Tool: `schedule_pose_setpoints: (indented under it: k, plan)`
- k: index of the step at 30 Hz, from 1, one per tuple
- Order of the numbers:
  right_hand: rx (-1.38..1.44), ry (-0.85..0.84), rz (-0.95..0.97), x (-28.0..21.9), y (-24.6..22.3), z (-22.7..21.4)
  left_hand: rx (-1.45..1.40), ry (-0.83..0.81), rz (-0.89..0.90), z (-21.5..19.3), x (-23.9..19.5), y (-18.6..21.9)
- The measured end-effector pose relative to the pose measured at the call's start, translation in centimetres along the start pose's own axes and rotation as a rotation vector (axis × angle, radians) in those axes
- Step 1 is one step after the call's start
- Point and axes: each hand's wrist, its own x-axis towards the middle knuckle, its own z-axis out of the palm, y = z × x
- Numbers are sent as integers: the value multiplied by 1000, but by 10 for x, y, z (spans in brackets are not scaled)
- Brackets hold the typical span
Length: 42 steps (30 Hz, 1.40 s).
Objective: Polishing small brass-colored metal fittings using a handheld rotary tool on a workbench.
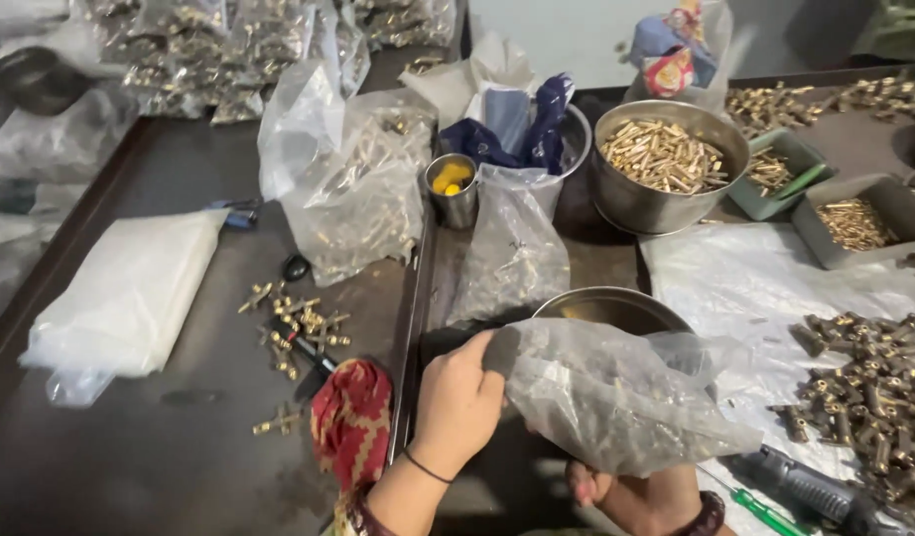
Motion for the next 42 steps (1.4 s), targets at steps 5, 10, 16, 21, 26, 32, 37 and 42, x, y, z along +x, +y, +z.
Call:
schedule_pose_setpoints:
  k: [5,10,16,21,26,32,37,42]
  plan:
    - [-172,55,188,-22,-16,-16,65,5,407,3,31,27]
    - [-339,401,169,-41,-40,-11,-154,-161,419,2,68,60]
    - [-414,99,-161,-67,-71,-20,-521,-396,84,-3,95,66]
    - [-492,57,-375,-61,-104,55,-714,-197,-32,-32,128,46]
    - [-698,379,-348,-43,-109,42,-1014,93,-63,-30,154,-60]
    - [-886,527,-262,-29,-100,14,-1050,390,-288,-46,125,-102]
    - [-1182,480,-237,-19,-63,19,-1080,418,-344,-52,74,-177]
    - [-1348,39,-325,-2,-25,65,-966,375,-661,-63,20,-194]
